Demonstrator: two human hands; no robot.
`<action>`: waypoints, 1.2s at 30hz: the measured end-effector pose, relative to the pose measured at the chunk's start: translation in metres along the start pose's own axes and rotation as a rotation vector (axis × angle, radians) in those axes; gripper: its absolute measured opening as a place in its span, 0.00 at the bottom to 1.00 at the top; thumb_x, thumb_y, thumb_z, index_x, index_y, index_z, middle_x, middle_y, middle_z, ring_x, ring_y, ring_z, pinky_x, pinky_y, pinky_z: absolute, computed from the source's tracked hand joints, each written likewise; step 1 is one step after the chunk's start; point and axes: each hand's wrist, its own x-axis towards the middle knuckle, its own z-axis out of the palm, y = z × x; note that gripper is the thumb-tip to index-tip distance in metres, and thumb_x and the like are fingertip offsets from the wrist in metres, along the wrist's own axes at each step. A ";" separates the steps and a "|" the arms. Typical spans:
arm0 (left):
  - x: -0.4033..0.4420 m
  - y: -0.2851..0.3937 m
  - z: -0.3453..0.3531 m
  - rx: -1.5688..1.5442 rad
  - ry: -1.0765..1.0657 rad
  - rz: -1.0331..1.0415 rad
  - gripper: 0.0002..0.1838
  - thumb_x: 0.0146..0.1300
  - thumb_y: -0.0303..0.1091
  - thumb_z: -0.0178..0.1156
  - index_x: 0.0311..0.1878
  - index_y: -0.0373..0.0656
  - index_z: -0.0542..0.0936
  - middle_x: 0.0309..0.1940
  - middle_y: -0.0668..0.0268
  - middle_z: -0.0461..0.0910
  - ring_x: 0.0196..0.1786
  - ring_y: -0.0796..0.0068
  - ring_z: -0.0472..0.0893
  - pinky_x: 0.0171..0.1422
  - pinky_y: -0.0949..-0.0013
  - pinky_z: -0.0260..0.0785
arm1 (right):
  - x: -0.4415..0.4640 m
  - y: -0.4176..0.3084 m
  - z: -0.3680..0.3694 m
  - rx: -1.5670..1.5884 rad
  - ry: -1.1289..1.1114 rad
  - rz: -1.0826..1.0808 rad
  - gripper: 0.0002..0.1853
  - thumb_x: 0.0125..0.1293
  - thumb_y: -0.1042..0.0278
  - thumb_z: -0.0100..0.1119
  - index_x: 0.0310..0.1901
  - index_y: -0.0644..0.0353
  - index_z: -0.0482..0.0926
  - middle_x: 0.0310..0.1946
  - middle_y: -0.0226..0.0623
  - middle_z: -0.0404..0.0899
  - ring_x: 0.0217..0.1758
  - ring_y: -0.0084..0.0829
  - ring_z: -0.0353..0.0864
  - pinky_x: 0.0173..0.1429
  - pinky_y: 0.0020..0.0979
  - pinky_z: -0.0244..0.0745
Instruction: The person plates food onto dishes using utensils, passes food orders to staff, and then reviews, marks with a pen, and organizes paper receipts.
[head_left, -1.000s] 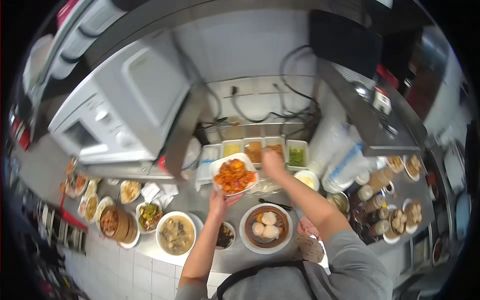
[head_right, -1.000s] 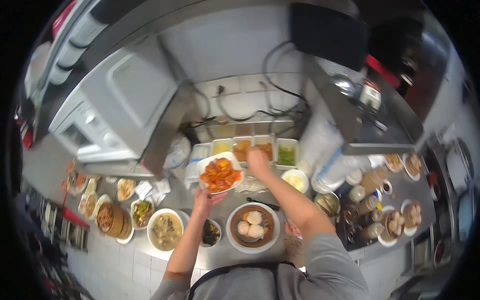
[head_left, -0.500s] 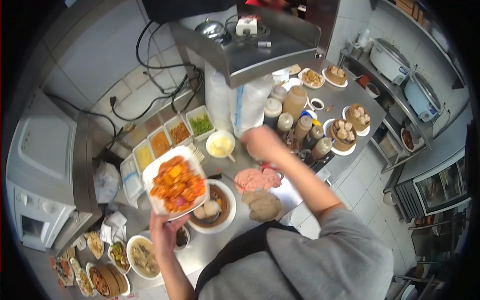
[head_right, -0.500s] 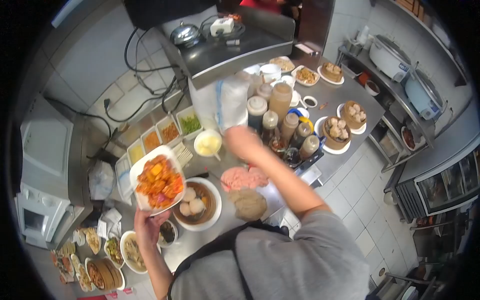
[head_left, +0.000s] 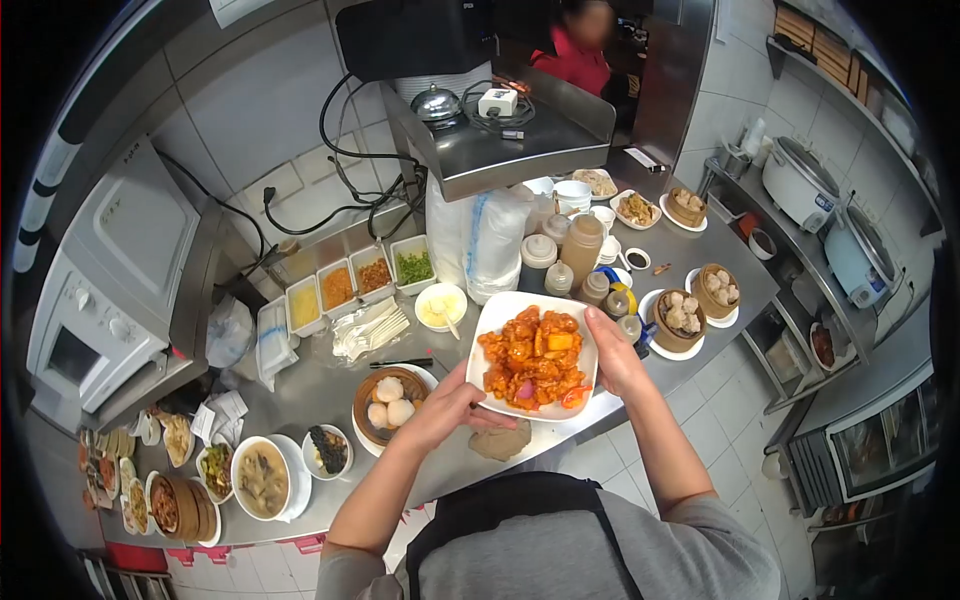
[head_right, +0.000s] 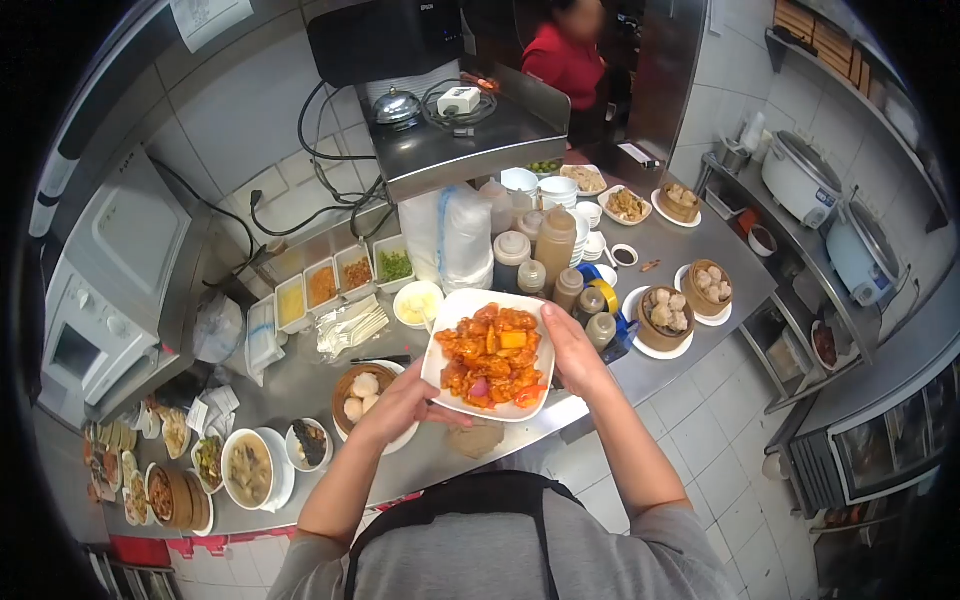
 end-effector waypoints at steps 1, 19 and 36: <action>0.007 -0.001 0.001 0.122 0.009 0.002 0.26 0.60 0.27 0.37 0.64 0.35 0.56 0.57 0.52 0.65 0.48 0.56 0.79 0.51 0.60 0.76 | -0.006 -0.001 -0.005 0.040 0.047 -0.004 0.25 0.70 0.49 0.42 0.58 0.61 0.66 0.53 0.39 0.72 0.55 0.29 0.72 0.58 0.31 0.70; 0.041 -0.035 0.056 1.154 0.465 0.477 0.11 0.64 0.33 0.52 0.35 0.35 0.78 0.18 0.53 0.74 0.23 0.69 0.77 0.32 0.63 0.68 | -0.047 -0.012 -0.068 -0.104 -0.011 -0.104 0.27 0.71 0.47 0.40 0.55 0.67 0.69 0.48 0.39 0.74 0.50 0.25 0.72 0.55 0.26 0.66; 0.004 -0.186 -0.020 0.759 0.456 0.579 0.17 0.58 0.33 0.55 0.51 0.41 0.71 0.44 0.60 0.74 0.51 0.65 0.72 0.56 0.61 0.64 | -0.002 -0.081 -0.150 -0.070 0.199 -0.019 0.27 0.68 0.48 0.44 0.59 0.62 0.65 0.53 0.45 0.70 0.50 0.40 0.74 0.48 0.38 0.74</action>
